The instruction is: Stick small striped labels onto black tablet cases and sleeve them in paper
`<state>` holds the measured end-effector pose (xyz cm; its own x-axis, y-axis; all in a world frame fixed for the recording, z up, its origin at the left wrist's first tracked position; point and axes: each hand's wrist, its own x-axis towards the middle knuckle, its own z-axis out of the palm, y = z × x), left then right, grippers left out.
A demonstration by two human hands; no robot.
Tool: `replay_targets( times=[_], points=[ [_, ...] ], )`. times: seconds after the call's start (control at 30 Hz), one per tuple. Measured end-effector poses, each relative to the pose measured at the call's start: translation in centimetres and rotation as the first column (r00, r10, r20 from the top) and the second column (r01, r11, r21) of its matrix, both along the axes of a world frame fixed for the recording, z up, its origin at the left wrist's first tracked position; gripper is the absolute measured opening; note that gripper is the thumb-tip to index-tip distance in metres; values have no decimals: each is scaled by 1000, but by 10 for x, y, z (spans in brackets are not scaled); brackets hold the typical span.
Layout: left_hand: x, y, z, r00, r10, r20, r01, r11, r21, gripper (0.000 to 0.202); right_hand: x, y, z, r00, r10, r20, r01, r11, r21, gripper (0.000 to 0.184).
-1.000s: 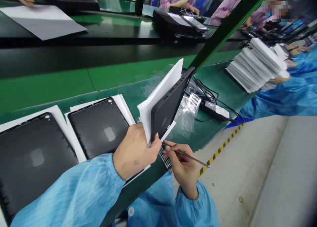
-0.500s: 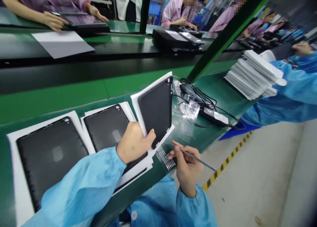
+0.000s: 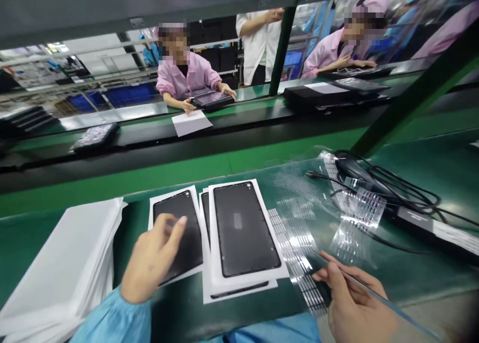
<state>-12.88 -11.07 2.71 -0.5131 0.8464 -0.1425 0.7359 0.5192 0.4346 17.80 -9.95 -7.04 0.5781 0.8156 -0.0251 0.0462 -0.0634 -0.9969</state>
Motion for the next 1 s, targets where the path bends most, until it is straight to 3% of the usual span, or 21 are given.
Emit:
replay_targets(
  times=[0.07,0.13,0.2,0.33,0.53,0.77,0.87,1.0],
  points=[
    [-21,-18,-14,975,38,-217,-41,999,-12,37,0,0,5,1000,9,22,-8,999,-46,37],
    [-38,-29,-31,932,-24,-361,7,999,-48,30,0,0,9,999,28,47,-24,995,-95,38],
    [-49,-31,-49,916,-60,-396,33,997,-74,26,1,3,10,997,41,63,-32,991,-130,38],
    [-51,-22,-69,902,37,-429,-67,996,-54,25,6,8,3,995,68,-69,-72,996,-51,37],
    [-45,-14,-63,863,89,-498,-123,992,-37,30,10,14,-1,946,179,-271,-167,984,69,32],
    [-44,-4,-70,837,110,-537,-130,992,1,45,-18,56,25,854,394,-340,-335,916,221,26],
    [-44,-1,-70,868,163,-470,-177,984,14,43,-39,78,30,788,494,-368,-428,869,250,28],
    [-53,-1,-59,936,227,-270,-220,974,55,24,-63,88,28,742,556,-374,-498,831,247,30]
  ],
)
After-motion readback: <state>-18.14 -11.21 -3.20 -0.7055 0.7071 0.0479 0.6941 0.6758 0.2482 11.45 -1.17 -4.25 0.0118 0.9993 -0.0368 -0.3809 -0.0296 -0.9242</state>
